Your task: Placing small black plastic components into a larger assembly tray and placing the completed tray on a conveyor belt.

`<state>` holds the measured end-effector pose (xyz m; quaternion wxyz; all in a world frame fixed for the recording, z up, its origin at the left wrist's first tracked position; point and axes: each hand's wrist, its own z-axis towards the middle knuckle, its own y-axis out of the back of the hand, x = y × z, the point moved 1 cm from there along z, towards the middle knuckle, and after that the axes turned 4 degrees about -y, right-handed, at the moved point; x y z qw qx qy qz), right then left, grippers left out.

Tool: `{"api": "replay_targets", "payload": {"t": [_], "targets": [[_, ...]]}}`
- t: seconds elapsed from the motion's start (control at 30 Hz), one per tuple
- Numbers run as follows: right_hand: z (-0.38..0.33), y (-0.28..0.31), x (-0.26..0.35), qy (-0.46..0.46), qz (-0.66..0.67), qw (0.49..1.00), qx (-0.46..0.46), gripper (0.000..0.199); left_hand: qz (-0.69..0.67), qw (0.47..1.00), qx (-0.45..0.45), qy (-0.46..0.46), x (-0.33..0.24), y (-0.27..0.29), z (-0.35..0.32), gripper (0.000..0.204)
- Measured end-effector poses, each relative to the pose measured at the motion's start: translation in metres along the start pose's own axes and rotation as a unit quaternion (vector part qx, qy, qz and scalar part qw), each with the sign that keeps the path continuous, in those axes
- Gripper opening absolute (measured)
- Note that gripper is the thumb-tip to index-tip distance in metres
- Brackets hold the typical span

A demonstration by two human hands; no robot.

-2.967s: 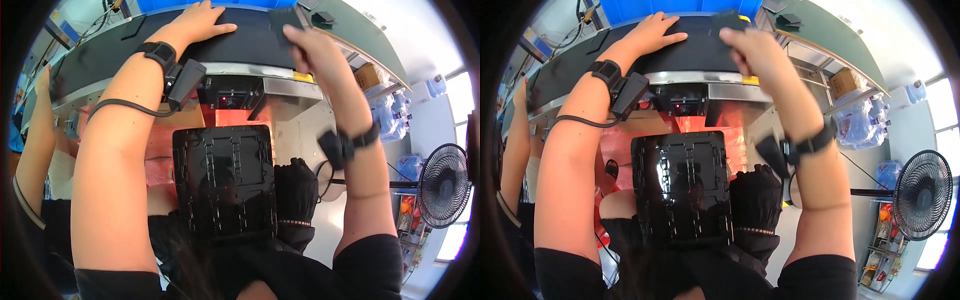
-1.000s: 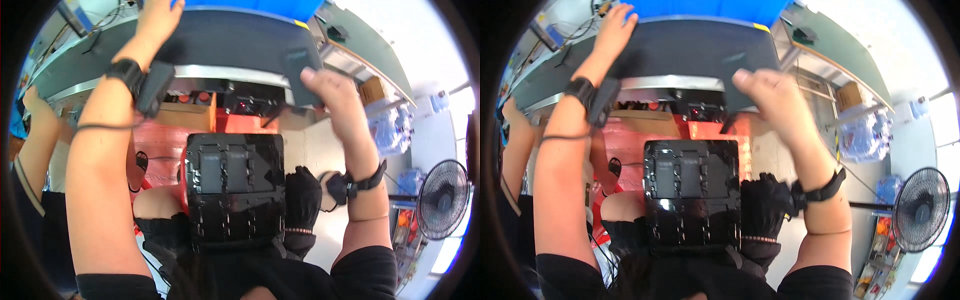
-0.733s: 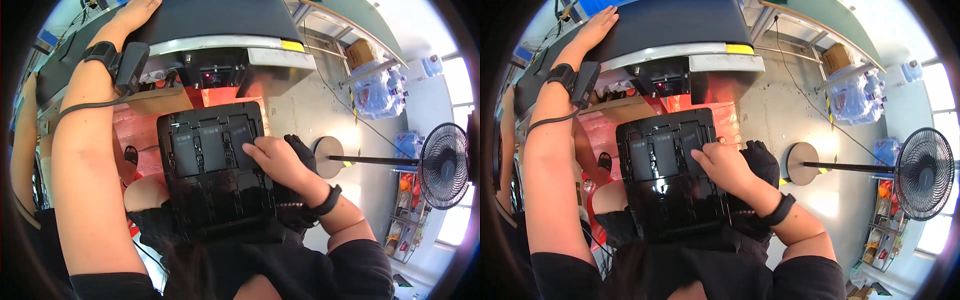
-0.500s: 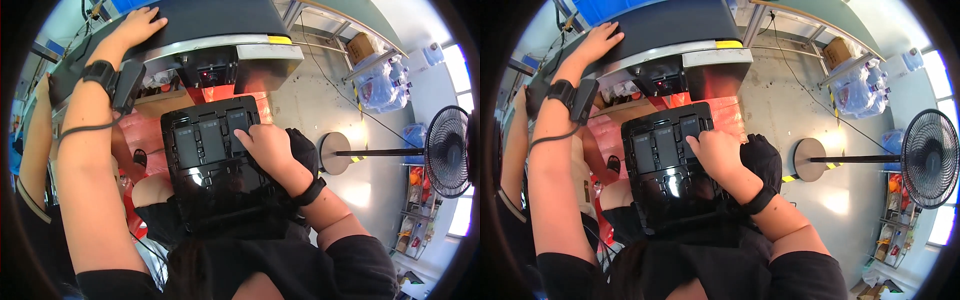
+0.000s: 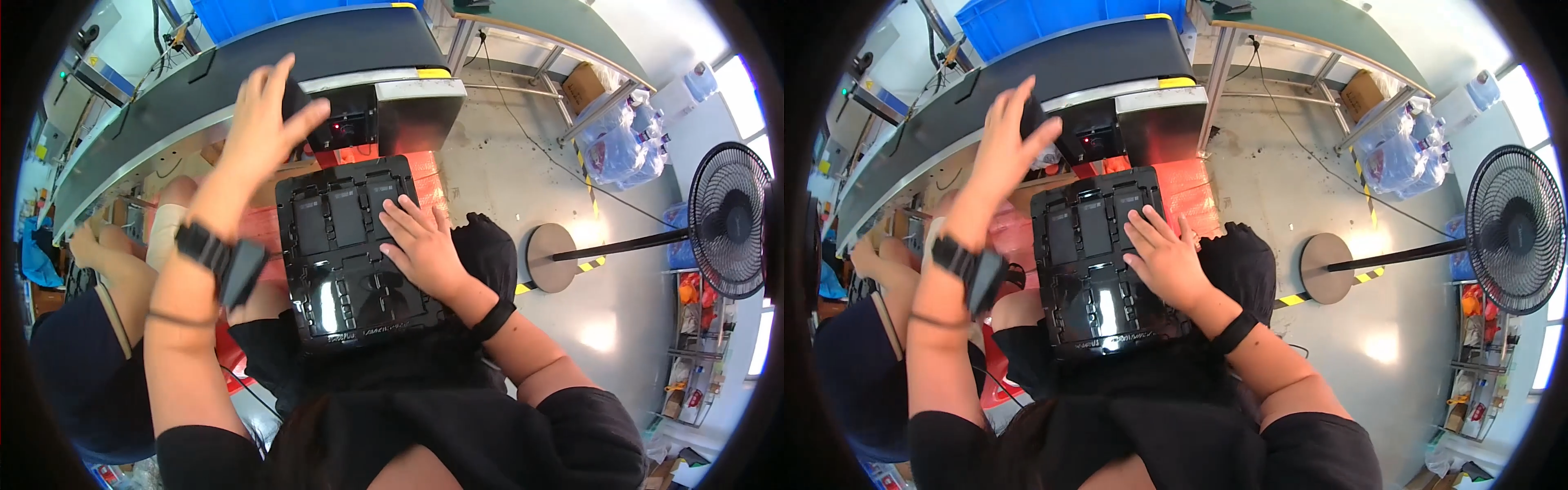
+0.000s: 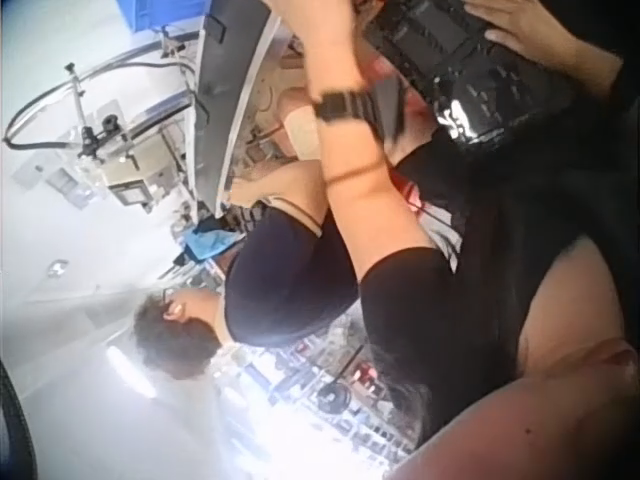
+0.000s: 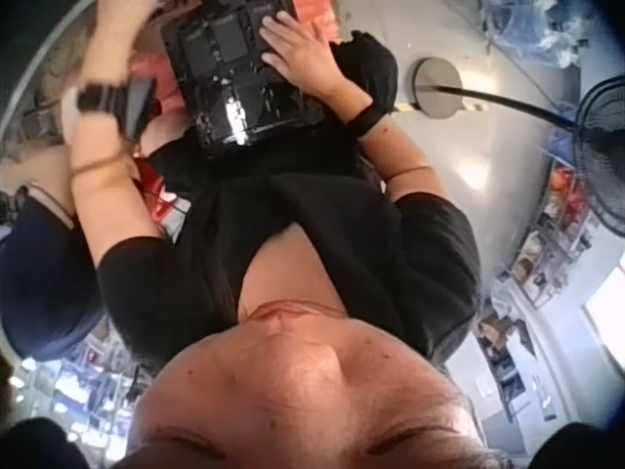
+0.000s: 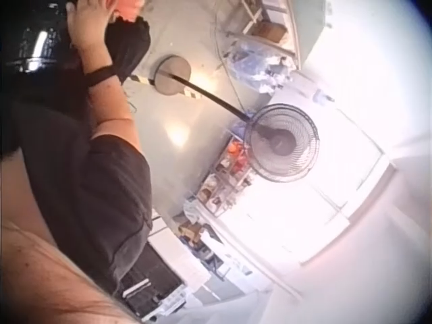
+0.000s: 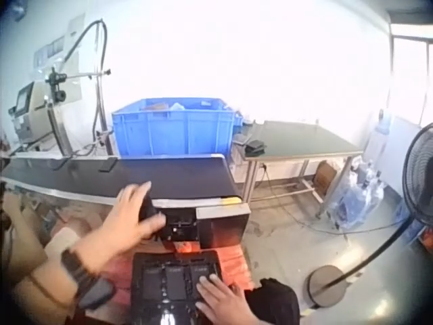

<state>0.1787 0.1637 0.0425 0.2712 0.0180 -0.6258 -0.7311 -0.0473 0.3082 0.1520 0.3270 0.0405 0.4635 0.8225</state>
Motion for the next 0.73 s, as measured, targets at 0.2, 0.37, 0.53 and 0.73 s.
{"api": "replay_targets", "payload": {"t": [0.2,0.37,0.53,0.73], "targets": [[0.0,-0.002,-0.006,0.004,0.084,0.996,-0.014,0.048,-0.093,0.984,0.151,0.031,-0.078,0.02,-0.146,0.084],[0.001,-0.007,-0.01,0.015,0.129,0.991,-0.033,0.046,-0.036,0.982,0.185,0.024,-0.107,0.009,-0.205,0.079],[0.0,-0.011,-0.011,0.008,0.147,0.989,-0.034,0.045,-0.068,0.972,0.196,0.108,-0.118,0.016,-0.208,0.07],[0.0,-0.01,-0.01,0.009,0.171,0.985,-0.015,0.044,-0.031,0.979,0.169,0.106,-0.107,-0.008,-0.238,0.067]]}}
